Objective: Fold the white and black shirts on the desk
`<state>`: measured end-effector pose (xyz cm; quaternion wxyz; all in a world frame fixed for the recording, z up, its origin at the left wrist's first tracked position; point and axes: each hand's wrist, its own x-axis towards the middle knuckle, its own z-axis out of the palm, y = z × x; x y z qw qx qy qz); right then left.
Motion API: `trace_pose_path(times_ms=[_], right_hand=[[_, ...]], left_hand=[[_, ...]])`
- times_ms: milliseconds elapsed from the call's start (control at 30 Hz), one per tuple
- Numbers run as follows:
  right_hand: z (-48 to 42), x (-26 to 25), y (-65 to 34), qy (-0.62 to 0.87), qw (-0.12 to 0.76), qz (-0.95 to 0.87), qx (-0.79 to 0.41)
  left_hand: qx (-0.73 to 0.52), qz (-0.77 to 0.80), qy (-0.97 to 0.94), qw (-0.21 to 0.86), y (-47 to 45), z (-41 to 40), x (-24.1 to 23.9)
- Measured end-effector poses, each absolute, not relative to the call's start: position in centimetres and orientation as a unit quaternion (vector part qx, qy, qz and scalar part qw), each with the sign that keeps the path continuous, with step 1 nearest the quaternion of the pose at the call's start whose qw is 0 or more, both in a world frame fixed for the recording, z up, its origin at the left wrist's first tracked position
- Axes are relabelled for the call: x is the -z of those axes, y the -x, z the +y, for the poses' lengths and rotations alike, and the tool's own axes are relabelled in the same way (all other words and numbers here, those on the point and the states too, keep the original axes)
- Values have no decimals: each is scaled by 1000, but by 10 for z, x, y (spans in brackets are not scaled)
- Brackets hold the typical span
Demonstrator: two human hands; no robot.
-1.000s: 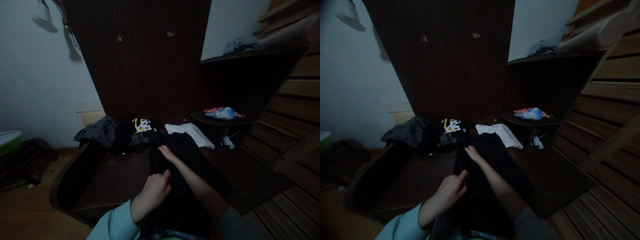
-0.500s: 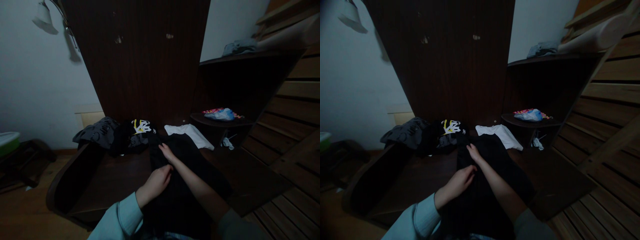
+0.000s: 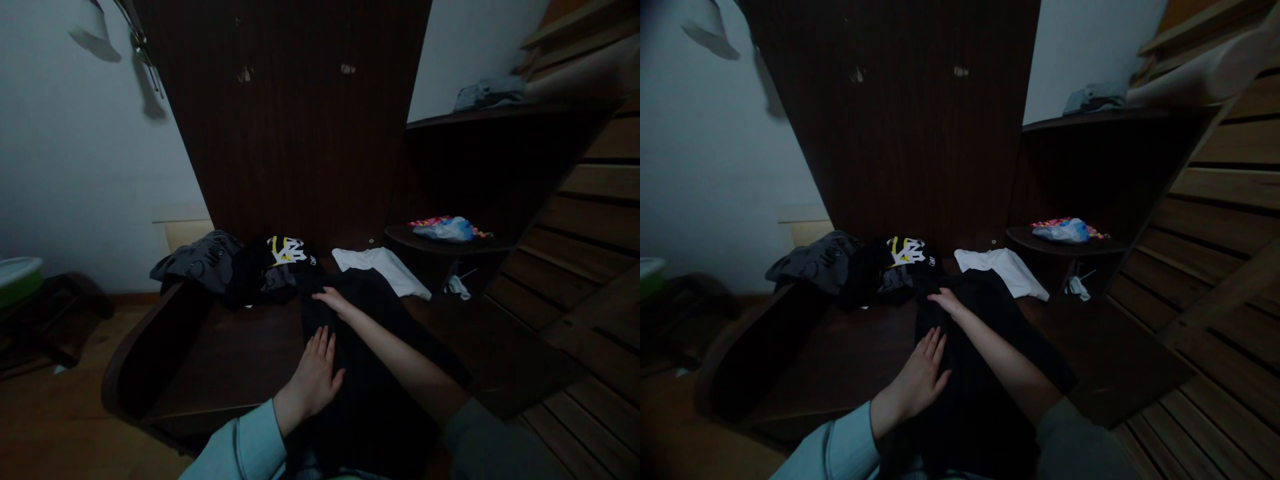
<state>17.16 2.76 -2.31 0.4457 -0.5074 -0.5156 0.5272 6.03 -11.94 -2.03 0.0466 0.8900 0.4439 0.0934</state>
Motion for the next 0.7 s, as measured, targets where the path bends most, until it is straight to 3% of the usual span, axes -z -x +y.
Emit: trace_pose_path(times_ms=[700], right_hand=[[66,-13,-158,560,405,-681,-243]], left_hand=[[-42,421,-906,31,-63,-111,-13]])
